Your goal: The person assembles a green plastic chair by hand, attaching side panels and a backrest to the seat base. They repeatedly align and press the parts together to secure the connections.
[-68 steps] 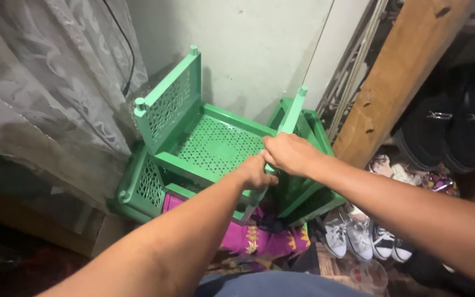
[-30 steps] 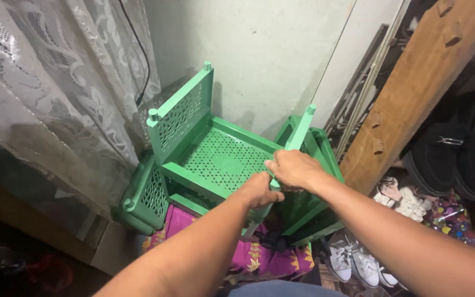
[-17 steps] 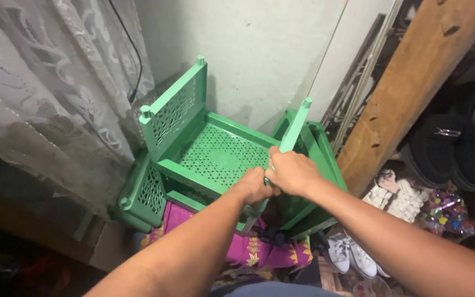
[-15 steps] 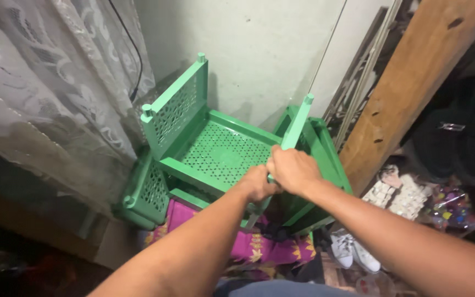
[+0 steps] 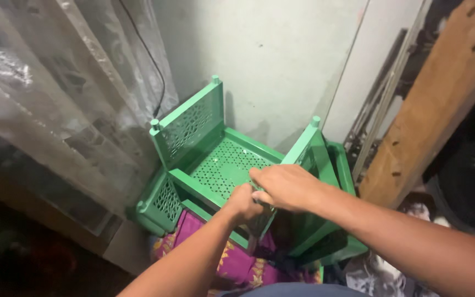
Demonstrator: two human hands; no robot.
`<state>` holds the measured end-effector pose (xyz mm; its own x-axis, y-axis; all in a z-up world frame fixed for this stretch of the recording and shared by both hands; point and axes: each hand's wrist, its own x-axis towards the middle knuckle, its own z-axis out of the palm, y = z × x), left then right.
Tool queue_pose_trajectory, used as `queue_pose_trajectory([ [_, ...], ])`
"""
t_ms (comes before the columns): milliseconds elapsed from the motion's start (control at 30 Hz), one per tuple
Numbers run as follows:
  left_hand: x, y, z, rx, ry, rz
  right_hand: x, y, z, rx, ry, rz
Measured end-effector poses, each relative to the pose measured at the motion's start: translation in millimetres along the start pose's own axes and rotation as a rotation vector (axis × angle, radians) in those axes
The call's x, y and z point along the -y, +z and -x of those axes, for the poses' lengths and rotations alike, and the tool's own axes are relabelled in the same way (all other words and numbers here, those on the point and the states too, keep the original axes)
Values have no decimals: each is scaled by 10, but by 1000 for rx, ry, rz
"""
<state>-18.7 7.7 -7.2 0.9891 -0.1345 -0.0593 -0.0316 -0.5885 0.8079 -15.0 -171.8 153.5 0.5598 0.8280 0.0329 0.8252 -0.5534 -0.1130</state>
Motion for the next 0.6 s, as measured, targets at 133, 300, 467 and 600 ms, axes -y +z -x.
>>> queue_pose_trajectory([
  [133, -163, 167, 203, -218, -132, 59, -180, 4, 66, -79, -204, -17],
  [300, -172, 277, 274, -422, -349, -22, -383, 16, -70, 16, -450, -144],
  [467, -148, 433, 137, -566, -382, -62, -481, 83, -154, -38, -544, 15],
  [600, -11, 379, 114, -526, -498, -13, -363, 126, -246, 76, -366, 101],
])
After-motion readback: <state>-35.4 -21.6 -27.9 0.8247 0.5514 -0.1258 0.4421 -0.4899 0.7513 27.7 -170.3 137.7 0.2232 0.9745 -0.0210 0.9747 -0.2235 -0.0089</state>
